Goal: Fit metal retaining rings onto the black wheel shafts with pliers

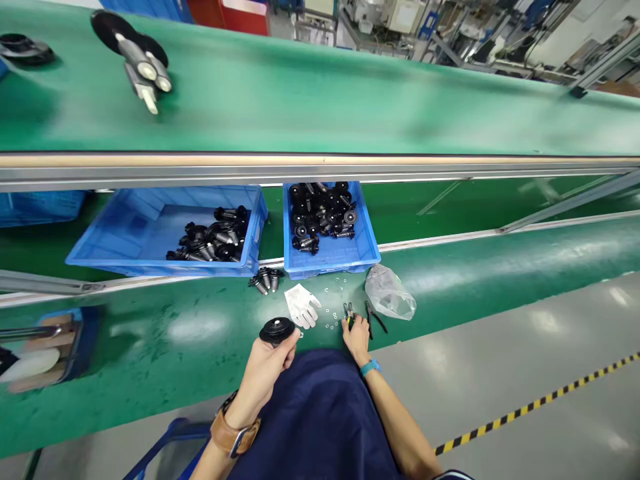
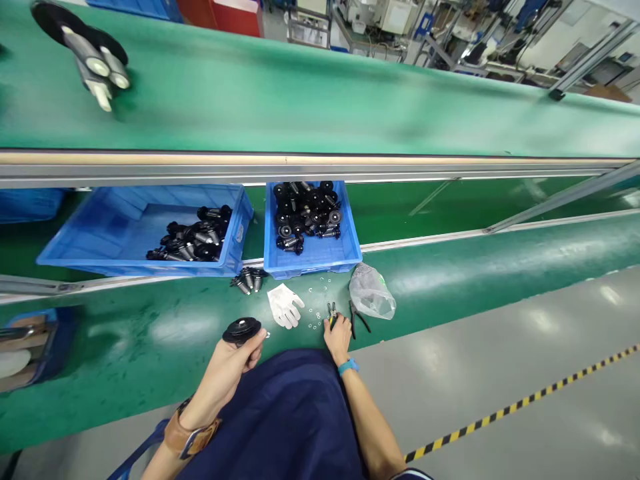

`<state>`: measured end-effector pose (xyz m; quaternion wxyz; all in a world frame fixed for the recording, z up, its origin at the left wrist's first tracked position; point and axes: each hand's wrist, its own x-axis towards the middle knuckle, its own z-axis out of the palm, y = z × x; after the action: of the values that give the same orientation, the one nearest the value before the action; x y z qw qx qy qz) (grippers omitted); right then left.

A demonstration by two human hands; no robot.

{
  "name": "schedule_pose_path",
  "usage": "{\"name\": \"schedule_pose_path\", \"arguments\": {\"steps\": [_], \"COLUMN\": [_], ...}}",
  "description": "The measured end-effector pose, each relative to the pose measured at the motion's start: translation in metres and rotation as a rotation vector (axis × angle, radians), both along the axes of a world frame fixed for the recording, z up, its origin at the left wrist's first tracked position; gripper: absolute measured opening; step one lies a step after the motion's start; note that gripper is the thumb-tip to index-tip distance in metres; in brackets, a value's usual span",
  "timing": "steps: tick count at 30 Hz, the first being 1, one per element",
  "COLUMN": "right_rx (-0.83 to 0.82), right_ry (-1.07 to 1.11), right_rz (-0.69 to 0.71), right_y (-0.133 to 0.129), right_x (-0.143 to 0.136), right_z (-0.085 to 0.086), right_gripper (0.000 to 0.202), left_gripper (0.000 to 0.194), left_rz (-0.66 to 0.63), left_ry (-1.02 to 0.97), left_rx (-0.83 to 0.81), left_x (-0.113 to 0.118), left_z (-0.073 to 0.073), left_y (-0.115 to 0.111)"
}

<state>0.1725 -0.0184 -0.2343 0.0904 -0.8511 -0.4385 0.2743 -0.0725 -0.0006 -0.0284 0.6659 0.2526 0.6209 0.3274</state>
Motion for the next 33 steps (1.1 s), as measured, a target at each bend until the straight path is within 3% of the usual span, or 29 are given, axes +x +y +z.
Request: {"name": "schedule_pose_path", "arguments": {"steps": [7, 12, 16, 21, 23, 25, 28, 33], "right_rx": [-0.041, -0.041, 0.042, 0.142, 0.245, 0.318, 0.358, 0.358], "right_ry": [-0.216, -0.048, 0.164, 0.345, 0.366, 0.291, 0.163, 0.079], "right_rz": [-0.078, 0.104, 0.318, 0.521, 0.705, 0.835, 0.914, 0.95], "right_y": [0.0, 0.013, 0.021, 0.024, 0.027, 0.029, 0.031, 0.033], "right_x": [0.049, 0.07, 0.05, 0.005, -0.009, -0.02, -0.028, -0.03], "right_z": [0.004, 0.026, 0.069, 0.16, 0.195, 0.219, 0.232, 0.223], "right_gripper": [0.04, 0.029, 0.025, 0.025, 0.025, 0.031, 0.036, 0.035], "left_gripper": [0.052, 0.052, 0.051, 0.05, 0.05, 0.05, 0.049, 0.049], "left_rz": [-0.025, -0.02, 0.01, 0.021, 0.013, 0.01, 0.014, 0.01], "left_ry": [-0.005, -0.018, -0.009, 0.001, 0.006, 0.008, 0.012, 0.015], "left_rx": [0.013, 0.027, 0.032, 0.036, 0.047, 0.061, 0.073, 0.081], "left_x": [0.007, 0.01, 0.009, 0.007, 0.007, 0.007, 0.007, 0.005], "left_z": [0.003, 0.004, 0.011, 0.021, 0.024, 0.027, 0.028, 0.027], "left_y": [0.009, 0.014, 0.018, 0.022, 0.023, 0.023, 0.023, 0.024]}}
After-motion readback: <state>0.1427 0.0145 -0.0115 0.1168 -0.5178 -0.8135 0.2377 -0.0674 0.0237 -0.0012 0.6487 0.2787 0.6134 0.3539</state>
